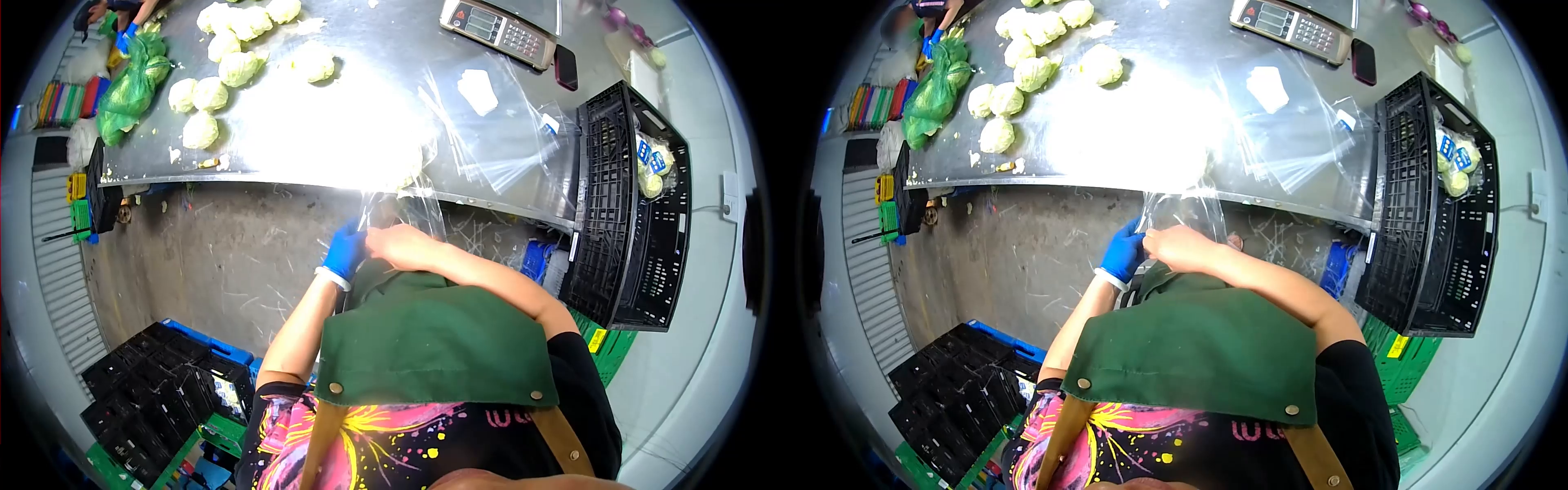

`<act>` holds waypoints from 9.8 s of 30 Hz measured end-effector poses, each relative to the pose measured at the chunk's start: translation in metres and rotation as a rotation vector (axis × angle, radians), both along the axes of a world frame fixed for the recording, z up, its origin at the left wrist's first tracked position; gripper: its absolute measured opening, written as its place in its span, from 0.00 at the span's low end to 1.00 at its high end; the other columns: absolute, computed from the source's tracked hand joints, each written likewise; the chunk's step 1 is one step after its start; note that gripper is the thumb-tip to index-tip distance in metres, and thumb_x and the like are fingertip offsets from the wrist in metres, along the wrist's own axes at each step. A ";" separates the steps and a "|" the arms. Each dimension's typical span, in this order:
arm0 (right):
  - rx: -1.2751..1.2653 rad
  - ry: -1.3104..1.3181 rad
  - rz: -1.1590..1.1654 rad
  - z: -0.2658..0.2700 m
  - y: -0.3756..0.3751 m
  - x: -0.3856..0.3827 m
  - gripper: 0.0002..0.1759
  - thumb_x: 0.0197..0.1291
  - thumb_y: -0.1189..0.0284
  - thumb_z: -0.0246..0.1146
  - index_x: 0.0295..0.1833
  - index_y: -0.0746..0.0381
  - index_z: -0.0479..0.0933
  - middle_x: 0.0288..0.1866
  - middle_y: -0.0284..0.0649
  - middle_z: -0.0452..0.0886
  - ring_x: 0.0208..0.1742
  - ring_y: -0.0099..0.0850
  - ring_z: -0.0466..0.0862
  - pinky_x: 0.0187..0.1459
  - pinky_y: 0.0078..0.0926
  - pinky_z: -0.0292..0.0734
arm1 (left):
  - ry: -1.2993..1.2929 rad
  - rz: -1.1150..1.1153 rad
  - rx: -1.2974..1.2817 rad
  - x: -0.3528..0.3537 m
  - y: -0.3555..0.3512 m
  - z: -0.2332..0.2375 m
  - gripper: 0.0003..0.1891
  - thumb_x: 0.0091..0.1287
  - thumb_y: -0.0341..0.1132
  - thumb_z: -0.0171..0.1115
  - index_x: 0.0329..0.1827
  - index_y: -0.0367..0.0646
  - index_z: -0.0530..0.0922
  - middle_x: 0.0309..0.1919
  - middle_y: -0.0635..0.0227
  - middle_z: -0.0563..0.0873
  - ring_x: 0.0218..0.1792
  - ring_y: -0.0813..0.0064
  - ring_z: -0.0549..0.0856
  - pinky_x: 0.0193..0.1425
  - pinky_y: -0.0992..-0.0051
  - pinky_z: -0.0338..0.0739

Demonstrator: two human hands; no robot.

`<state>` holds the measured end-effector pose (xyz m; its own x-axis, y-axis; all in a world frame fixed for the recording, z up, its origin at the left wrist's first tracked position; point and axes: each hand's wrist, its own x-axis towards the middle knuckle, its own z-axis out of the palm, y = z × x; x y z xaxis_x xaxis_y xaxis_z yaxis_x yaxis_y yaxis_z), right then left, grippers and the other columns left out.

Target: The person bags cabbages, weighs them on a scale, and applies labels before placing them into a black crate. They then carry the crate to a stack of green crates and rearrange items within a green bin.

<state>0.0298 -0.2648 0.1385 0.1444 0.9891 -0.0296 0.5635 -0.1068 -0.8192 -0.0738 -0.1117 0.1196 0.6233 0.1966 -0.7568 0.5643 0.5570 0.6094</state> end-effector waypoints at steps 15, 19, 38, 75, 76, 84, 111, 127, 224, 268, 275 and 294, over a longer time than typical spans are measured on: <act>0.069 -0.086 -0.016 0.008 0.004 0.000 0.07 0.58 0.72 0.63 0.36 0.64 0.74 0.36 0.44 0.77 0.41 0.45 0.81 0.43 0.42 0.77 | 0.006 -0.144 0.058 0.001 0.003 -0.002 0.23 0.68 0.25 0.53 0.67 0.38 0.72 0.47 0.61 0.85 0.42 0.73 0.86 0.43 0.74 0.83; -0.009 0.038 0.067 0.046 -0.051 0.031 0.08 0.60 0.70 0.61 0.39 0.62 0.73 0.38 0.45 0.78 0.43 0.46 0.80 0.43 0.42 0.77 | -0.037 -0.218 0.263 -0.007 0.005 -0.030 0.32 0.67 0.25 0.53 0.76 0.43 0.60 0.43 0.57 0.87 0.37 0.70 0.87 0.42 0.73 0.83; 0.149 -0.871 0.055 -0.017 -0.085 0.100 0.29 0.61 0.72 0.55 0.70 0.55 0.69 0.72 0.40 0.69 0.73 0.38 0.68 0.76 0.43 0.57 | -0.738 -1.190 1.604 0.034 0.047 0.006 0.32 0.63 0.35 0.64 0.73 0.50 0.69 0.72 0.60 0.70 0.70 0.53 0.71 0.72 0.61 0.67; -0.250 0.989 -1.006 -0.064 0.015 0.202 0.38 0.65 0.51 0.63 0.73 0.61 0.63 0.73 0.48 0.65 0.72 0.41 0.67 0.69 0.40 0.68 | -0.425 -0.772 0.264 0.231 0.127 -0.130 0.24 0.78 0.41 0.45 0.70 0.32 0.69 0.63 0.62 0.79 0.63 0.71 0.76 0.71 0.72 0.67; -0.234 0.987 -1.017 -0.064 0.007 0.205 0.38 0.65 0.51 0.63 0.73 0.61 0.63 0.73 0.48 0.65 0.72 0.41 0.67 0.69 0.40 0.68 | -0.337 -0.674 0.000 0.236 0.131 -0.119 0.26 0.78 0.45 0.43 0.69 0.33 0.70 0.60 0.62 0.80 0.60 0.72 0.78 0.67 0.73 0.69; 0.295 1.497 -0.846 -0.003 -0.065 0.199 0.40 0.72 0.43 0.49 0.79 0.54 0.49 0.75 0.40 0.63 0.73 0.35 0.67 0.65 0.39 0.72 | -0.285 -0.408 0.269 0.253 0.026 0.009 0.19 0.70 0.44 0.60 0.57 0.39 0.78 0.38 0.74 0.83 0.36 0.84 0.78 0.36 0.82 0.69; 0.223 0.775 -2.289 -0.062 -0.626 0.239 0.48 0.54 0.35 0.64 0.74 0.51 0.63 0.69 0.38 0.70 0.68 0.36 0.72 0.61 0.47 0.73 | -0.562 -0.633 0.669 0.301 -0.118 -0.077 0.12 0.70 0.29 0.60 0.53 0.34 0.82 0.42 0.62 0.88 0.38 0.76 0.86 0.46 0.76 0.80; -0.122 -0.483 -0.964 0.078 -0.219 0.256 0.16 0.60 0.60 0.65 0.45 0.61 0.82 0.39 0.45 0.84 0.41 0.43 0.85 0.43 0.39 0.80 | -0.600 -0.737 0.492 0.350 -0.114 -0.075 0.07 0.63 0.30 0.65 0.42 0.39 0.85 0.38 0.62 0.88 0.39 0.69 0.86 0.46 0.71 0.80; -0.069 0.707 -1.235 -0.048 -0.069 0.147 0.46 0.54 0.58 0.73 0.74 0.60 0.59 0.63 0.48 0.73 0.64 0.37 0.75 0.63 0.32 0.71 | -0.743 -1.269 0.953 0.201 -0.012 0.045 0.44 0.60 0.23 0.59 0.80 0.50 0.52 0.78 0.58 0.57 0.66 0.53 0.76 0.59 0.62 0.78; -0.010 -0.592 -0.557 0.068 -0.112 0.031 0.26 0.53 0.62 0.70 0.56 0.59 0.74 0.52 0.40 0.79 0.59 0.38 0.75 0.57 0.35 0.71 | -0.333 -0.354 0.600 0.019 -0.021 -0.018 0.33 0.70 0.31 0.59 0.77 0.44 0.60 0.47 0.62 0.85 0.37 0.74 0.83 0.39 0.71 0.80; -0.008 -0.269 -0.209 0.026 -0.038 0.010 0.16 0.55 0.64 0.69 0.43 0.61 0.74 0.43 0.43 0.79 0.48 0.43 0.80 0.48 0.41 0.75 | -0.206 -0.249 0.233 0.031 -0.023 0.019 0.22 0.66 0.26 0.61 0.63 0.37 0.74 0.44 0.62 0.85 0.39 0.74 0.84 0.40 0.73 0.81; -0.861 -0.196 -0.164 -0.012 -0.300 -0.007 0.32 0.53 0.69 0.68 0.65 0.59 0.71 0.65 0.47 0.74 0.73 0.45 0.65 0.67 0.41 0.68 | -0.407 -0.445 0.909 -0.002 0.046 0.014 0.40 0.64 0.31 0.66 0.79 0.43 0.57 0.53 0.51 0.83 0.46 0.64 0.87 0.52 0.68 0.80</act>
